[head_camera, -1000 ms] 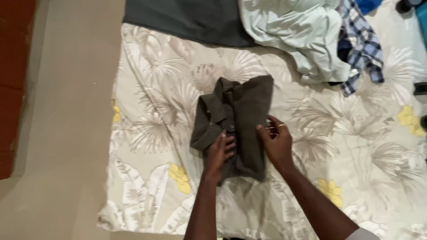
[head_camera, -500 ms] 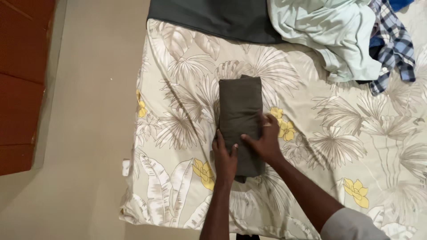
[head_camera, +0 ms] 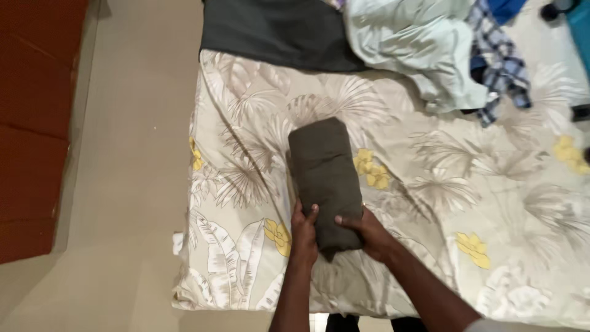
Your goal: The person folds a green button-up shirt on a bed. They smooth the fabric, fold the sleeves inward, fold the shirt in half, and then roll it into a compact bundle. The folded shirt is placed into an open suitcase.
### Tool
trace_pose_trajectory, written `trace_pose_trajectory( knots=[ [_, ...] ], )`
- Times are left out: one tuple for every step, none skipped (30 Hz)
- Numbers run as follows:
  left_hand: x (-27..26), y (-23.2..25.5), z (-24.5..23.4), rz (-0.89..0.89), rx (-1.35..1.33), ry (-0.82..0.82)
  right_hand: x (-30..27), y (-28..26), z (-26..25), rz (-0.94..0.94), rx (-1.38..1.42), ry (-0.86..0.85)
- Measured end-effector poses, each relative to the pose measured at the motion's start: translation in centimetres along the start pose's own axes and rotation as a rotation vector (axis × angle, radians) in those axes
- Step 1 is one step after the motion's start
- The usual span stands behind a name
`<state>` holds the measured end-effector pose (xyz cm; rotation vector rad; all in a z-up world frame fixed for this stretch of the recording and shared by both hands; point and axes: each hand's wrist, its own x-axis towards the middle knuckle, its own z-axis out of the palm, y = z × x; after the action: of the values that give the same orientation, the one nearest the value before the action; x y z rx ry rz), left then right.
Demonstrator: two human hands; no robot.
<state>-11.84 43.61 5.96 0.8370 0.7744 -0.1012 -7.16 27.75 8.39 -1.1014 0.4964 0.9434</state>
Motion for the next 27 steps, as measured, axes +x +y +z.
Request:
trace_pose_trajectory(
  knots=[
    [-1.0, 0.1, 0.3, 0.004, -0.047, -0.043, -1.7, -0.2, 0.3, 0.000, 0.002, 0.037],
    [-2.2, 0.2, 0.6, 0.007, -0.094, -0.085, -3.4, -0.5, 0.5, -0.017, -0.040, 0.061],
    [-3.3, 0.3, 0.9, -0.012, -0.060, -0.119, -5.1, -1.2, 0.4, -0.038, -0.086, 0.086],
    [-4.7, 0.5, 0.9, -0.031, -0.024, -0.152, -7.0, -1.9, 0.3, -0.058, -0.131, 0.112],
    [-6.1, 0.5, 0.9, -0.050, 0.010, -0.187, -9.1, -2.5, -0.1, -0.062, -0.163, 0.096],
    [-7.4, 0.5, 0.8, -0.112, 0.076, -0.195, -11.4, -3.1, -0.7, -0.065, -0.195, 0.080],
    [-8.7, 0.3, 0.8, -0.179, 0.141, -0.205, -13.9, -3.8, -1.7, -0.065, -0.227, 0.070],
    [-9.9, -0.5, 1.3, -0.245, 0.208, -0.215, -16.4, -4.4, -2.8, -0.033, -0.300, 0.089],
    [-11.2, -1.4, 1.9, -0.251, 0.186, -0.239, -19.0, -4.7, -3.7, 0.000, -0.365, 0.106],
    [-12.7, -2.4, 2.5, -0.257, 0.163, -0.262, -21.2, -5.1, -4.5, 0.035, -0.430, 0.123],
    [-13.9, -3.1, 3.0, -0.261, 0.149, -0.285, -23.3, -5.3, -5.1, 0.060, -0.454, 0.108],
    [-15.2, -4.1, 3.8, -0.367, 0.027, -0.322, -25.8, -5.3, -6.0, 0.084, -0.479, 0.091],
    [-16.3, -5.3, 4.9, -0.477, -0.094, -0.359, -28.0, -5.5, -6.9, 0.107, -0.502, 0.079],
    [-17.3, -6.4, 5.9, -0.588, -0.214, -0.393, -29.7, -5.7, -7.9, 0.154, -0.511, 0.103],
    [-18.4, -7.5, 7.2, -0.623, -0.261, -0.378, -31.7, -6.1, -9.2, 0.203, -0.520, 0.134],
    [-19.4, -8.5, 8.5, -0.658, -0.308, -0.361, -33.7, -6.4, -10.6, 0.253, -0.528, 0.165],
    [-20.4, -9.7, 10.0, -0.697, -0.358, -0.345, -35.8, -6.5, -12.0, 0.144, -0.490, 0.086],
    [-21.3, -10.7, 11.8, -0.670, -0.269, -0.276, -37.9, -6.6, -13.5, 0.031, -0.454, 0.010],
    [-22.3, -11.6, 13.8, -0.640, -0.178, -0.206, -40.0, -6.8, -15.0, -0.083, -0.417, -0.064],
    [-23.3, -12.4, 15.9, -0.606, -0.087, -0.137, -42.0, -7.2, -16.7, -0.066, -0.453, -0.031],
    [-24.4, -13.1, 17.9, -0.571, -0.087, -0.226, -44.2, -7.4, -18.5, -0.045, -0.488, 0.004],
    [-25.4, -13.4, 19.8, -0.537, -0.089, -0.316, -46.1, -7.4, -20.1, -0.023, -0.521, 0.038],
    [-26.5, -13.9, 21.8, -0.502, -0.097, -0.404, -47.8, -7.5, -21.6, -0.088, -0.393, 0.065],
    [-27.5, -14.4, 24.0, -0.502, -0.011, -0.420, -49.2, -7.5, -23.1, -0.154, -0.267, 0.089],
    [-28.5, -14.8, 26.5, -0.495, 0.075, -0.436, -50.4, -7.8, -24.6, -0.225, -0.143, 0.108],
    [-29.5, -15.4, 29.1, -0.486, 0.160, -0.452, -51.5, -8.1, -26.1, -0.299, -0.107, 0.172],
    [-30.8, -16.2, 31.2, -0.454, 0.209, -0.553, -52.2, -8.4, -27.5, -0.365, -0.073, 0.232]
  ],
)
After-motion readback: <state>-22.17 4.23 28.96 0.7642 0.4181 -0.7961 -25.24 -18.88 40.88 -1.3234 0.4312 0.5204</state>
